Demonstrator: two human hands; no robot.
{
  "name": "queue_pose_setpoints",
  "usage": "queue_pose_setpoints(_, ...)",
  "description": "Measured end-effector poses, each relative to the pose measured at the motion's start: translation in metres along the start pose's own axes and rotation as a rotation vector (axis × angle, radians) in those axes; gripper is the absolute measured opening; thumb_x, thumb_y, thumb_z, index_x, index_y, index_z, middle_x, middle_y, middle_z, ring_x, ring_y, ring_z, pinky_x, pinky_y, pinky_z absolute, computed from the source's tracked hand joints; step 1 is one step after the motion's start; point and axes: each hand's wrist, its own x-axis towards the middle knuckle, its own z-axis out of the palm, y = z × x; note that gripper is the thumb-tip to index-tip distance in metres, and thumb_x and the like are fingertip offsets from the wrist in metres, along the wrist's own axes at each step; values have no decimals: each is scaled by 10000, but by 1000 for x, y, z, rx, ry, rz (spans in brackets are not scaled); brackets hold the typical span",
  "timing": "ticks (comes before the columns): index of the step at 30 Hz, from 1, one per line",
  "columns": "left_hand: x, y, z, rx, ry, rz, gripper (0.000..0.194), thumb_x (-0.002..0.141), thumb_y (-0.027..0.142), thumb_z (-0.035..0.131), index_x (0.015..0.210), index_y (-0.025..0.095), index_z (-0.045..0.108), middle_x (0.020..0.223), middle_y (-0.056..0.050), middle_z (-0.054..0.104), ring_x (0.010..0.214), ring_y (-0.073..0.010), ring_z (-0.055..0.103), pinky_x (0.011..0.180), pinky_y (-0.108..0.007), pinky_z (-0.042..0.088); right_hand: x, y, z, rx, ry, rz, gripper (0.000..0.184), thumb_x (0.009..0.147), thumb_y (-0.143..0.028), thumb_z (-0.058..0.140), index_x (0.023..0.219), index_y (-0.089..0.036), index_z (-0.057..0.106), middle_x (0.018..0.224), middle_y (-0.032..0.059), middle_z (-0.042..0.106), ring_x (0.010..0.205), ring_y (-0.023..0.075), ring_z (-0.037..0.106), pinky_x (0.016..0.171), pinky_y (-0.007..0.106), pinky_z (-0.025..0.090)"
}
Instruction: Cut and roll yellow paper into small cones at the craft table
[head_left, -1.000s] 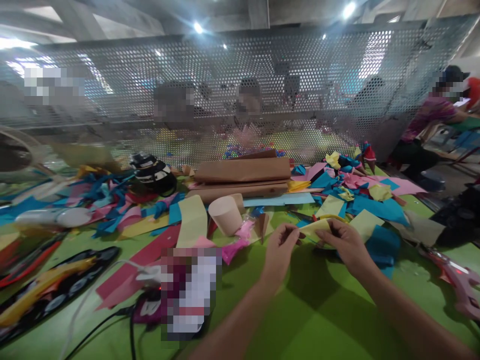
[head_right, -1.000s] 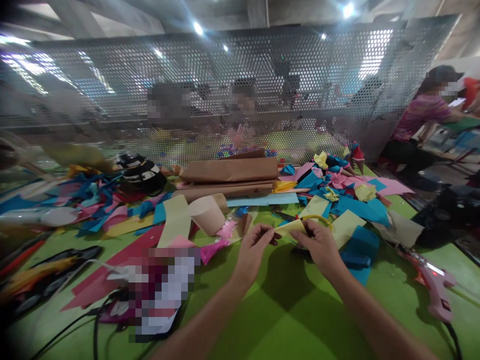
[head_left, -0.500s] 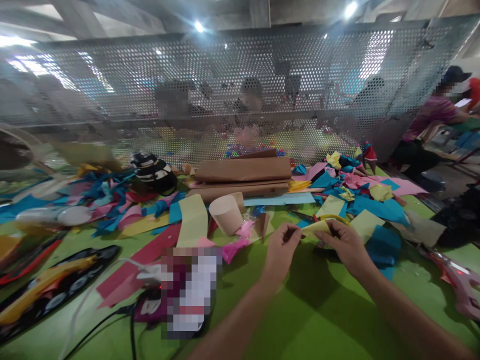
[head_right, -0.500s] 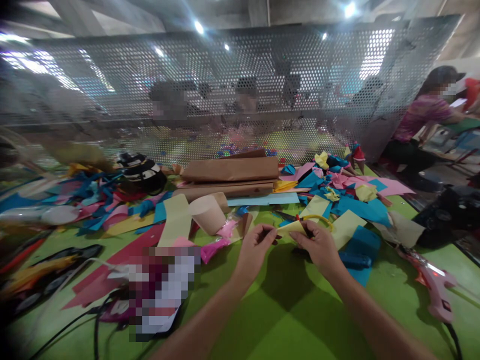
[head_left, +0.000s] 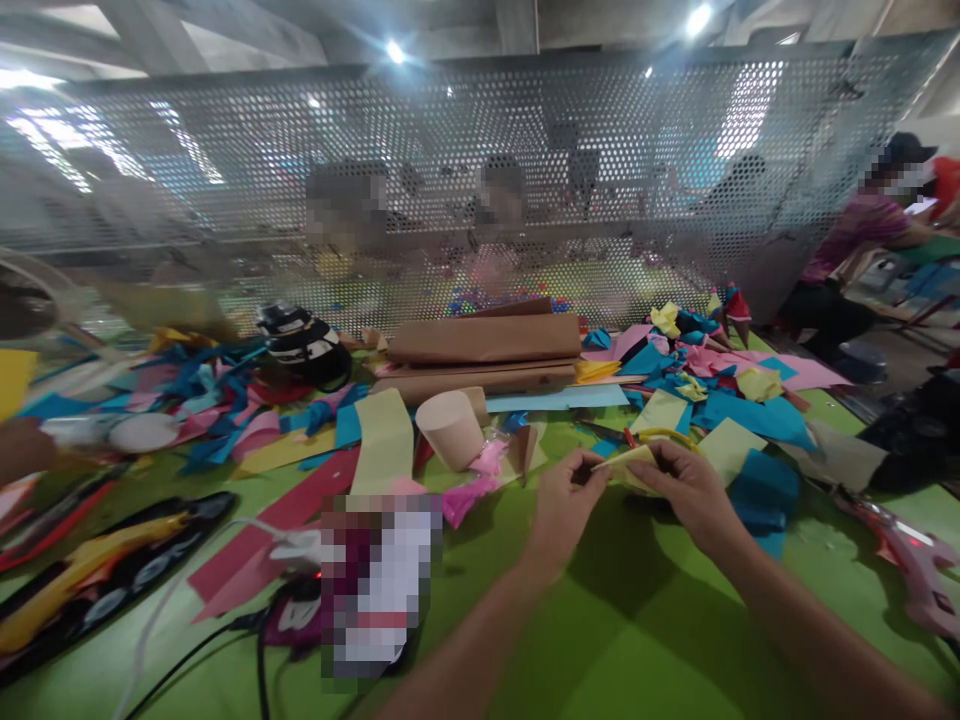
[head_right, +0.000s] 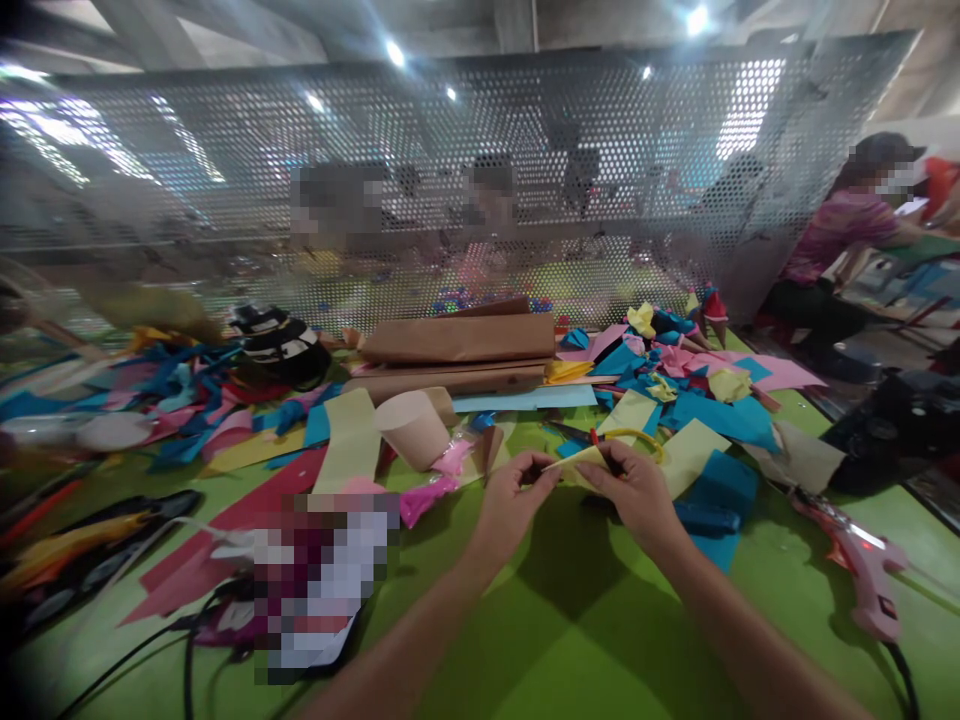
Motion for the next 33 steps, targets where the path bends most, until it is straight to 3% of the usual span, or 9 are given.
queue_pose_setpoints(6, 2, -4, -2, -88, 52, -70, 211, 852, 380, 664, 801, 175, 655, 743, -10, 646, 719, -157, 569, 680, -264, 425, 1, -1, 2, 51, -57, 62, 380, 732, -530, 753, 906, -202, 673, 829, 38, 661, 723, 201, 590, 634, 297, 487)
queue_pose_setpoints(13, 5, -4, -3, -78, -8, -77, 203, 863, 363, 653, 812, 167, 672, 755, -19, 653, 734, -159, 571, 696, -268, 415, 2, 1, 0, 20, -44, 60, 357, 754, -504, 748, 895, -183, 680, 793, 28, 647, 696, 186, 575, 618, 287, 475)
queue_pose_setpoints(19, 6, -9, -4, -151, 63, -116, 242, 865, 401, 650, 786, 172, 641, 758, -19, 648, 752, -161, 576, 730, -277, 432, 3, 6, 0, -30, -60, 52, 375, 745, -501, 765, 923, -183, 679, 826, 32, 659, 706, 188, 588, 596, 275, 478)
queue_pose_setpoints(25, 8, -9, -6, -71, -21, -95, 283, 894, 434, 613, 800, 170, 653, 772, -35, 663, 752, -170, 590, 710, -281, 427, 5, 10, -1, 18, -50, 68, 385, 764, -515, 745, 934, -173, 694, 785, 28, 652, 662, 177, 570, 576, 277, 467)
queue_pose_setpoints(33, 7, -12, -6, -11, 6, -67, 303, 912, 444, 588, 767, 178, 593, 725, -14, 607, 730, -163, 556, 693, -278, 395, 4, 11, -1, 32, -57, 49, 341, 787, -487, 739, 913, -178, 667, 757, 6, 598, 652, 161, 530, 570, 267, 450)
